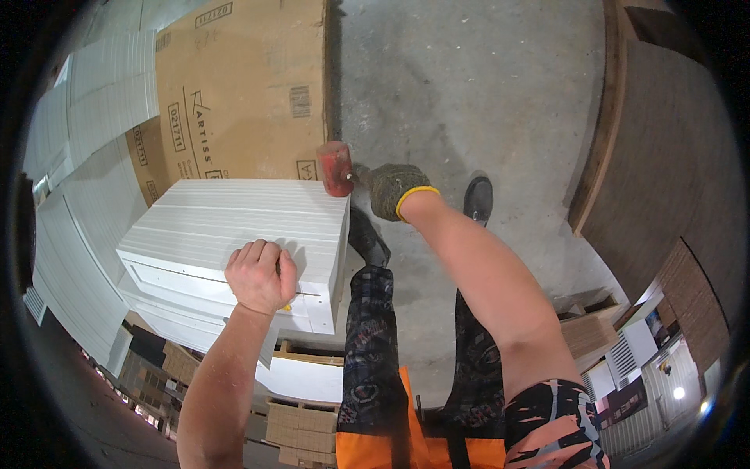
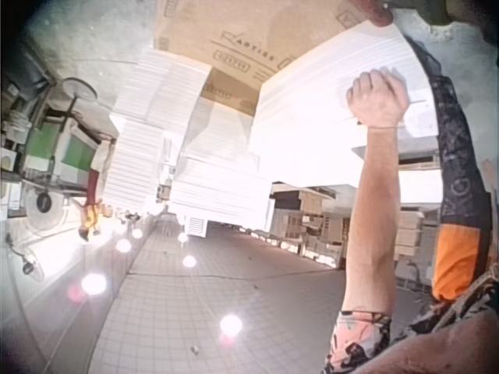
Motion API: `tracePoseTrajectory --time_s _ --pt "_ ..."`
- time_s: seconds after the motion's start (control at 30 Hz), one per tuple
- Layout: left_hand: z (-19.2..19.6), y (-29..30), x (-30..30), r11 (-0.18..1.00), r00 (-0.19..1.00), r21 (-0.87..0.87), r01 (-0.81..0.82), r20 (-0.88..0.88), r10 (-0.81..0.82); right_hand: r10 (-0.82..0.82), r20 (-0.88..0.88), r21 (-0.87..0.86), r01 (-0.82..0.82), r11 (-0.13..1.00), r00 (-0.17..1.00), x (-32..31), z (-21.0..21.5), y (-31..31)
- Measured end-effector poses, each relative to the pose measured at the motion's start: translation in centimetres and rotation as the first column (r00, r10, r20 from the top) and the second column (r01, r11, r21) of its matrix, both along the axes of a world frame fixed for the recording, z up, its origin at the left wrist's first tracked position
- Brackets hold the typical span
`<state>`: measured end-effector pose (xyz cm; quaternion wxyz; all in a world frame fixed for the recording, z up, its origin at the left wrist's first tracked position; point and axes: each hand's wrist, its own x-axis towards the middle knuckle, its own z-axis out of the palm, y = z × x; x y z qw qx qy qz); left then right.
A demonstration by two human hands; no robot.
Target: The person taps the sides of a white panel structure with a mallet and then uses a hand tool to scrape the edges of a stack of white panels.
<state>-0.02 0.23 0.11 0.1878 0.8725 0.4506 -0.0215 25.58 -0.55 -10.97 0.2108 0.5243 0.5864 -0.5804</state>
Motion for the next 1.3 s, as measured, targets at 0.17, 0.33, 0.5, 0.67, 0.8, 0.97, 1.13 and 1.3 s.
tracePoseTrajectory --time_s 0.17,0.33,0.5,0.67,0.8,0.97,1.13,1.3 --pt "0.0 -0.2 -0.1 1.000 1.000 -0.004 -0.014 -0.010 0.014 -0.169 0.107 0.023 0.167 0.986 0.980 -0.2 -1.3 0.1" --pt "-0.3 -0.1 -0.1 1.000 1.000 0.030 -0.002 -0.009 0.002 -0.070 0.072 -0.019 0.071 0.997 0.995 -1.2 -2.2 -0.9" --pt "-0.1 -0.1 -0.1 1.000 1.000 -0.010 -0.008 0.002 0.008 -0.101 0.107 -0.023 0.104 0.994 0.989 -0.9 -2.8 -0.3" --pt "-0.1 -0.1 0.2 1.000 1.000 -0.016 0.007 -0.002 -0.007 -0.073 0.188 -0.041 0.082 0.996 0.979 -0.9 -6.6 -2.0" --pt "-0.1 -0.2 -0.2 1.000 1.000 -0.013 -0.011 -0.004 0.011 -0.038 0.123 -0.043 0.044 0.998 0.992 -1.5 -5.1 -1.1" --pt "0.0 -0.2 -0.1 1.000 1.000 -0.018 -0.006 -0.017 0.006 -0.117 0.209 0.009 0.118 0.993 0.971 -1.8 -6.6 -1.4" --pt "0.0 -0.2 -0.2 1.000 0.999 -0.027 0.004 -0.032 -0.005 -0.110 0.143 0.002 0.111 0.994 0.983 -2.0 -6.7 -1.7" --pt "-0.1 -0.2 -0.1 1.000 1.000 -0.006 0.001 -0.010 -0.001 -0.140 0.171 0.004 0.141 0.990 0.975 -1.8 -6.2 -0.9"
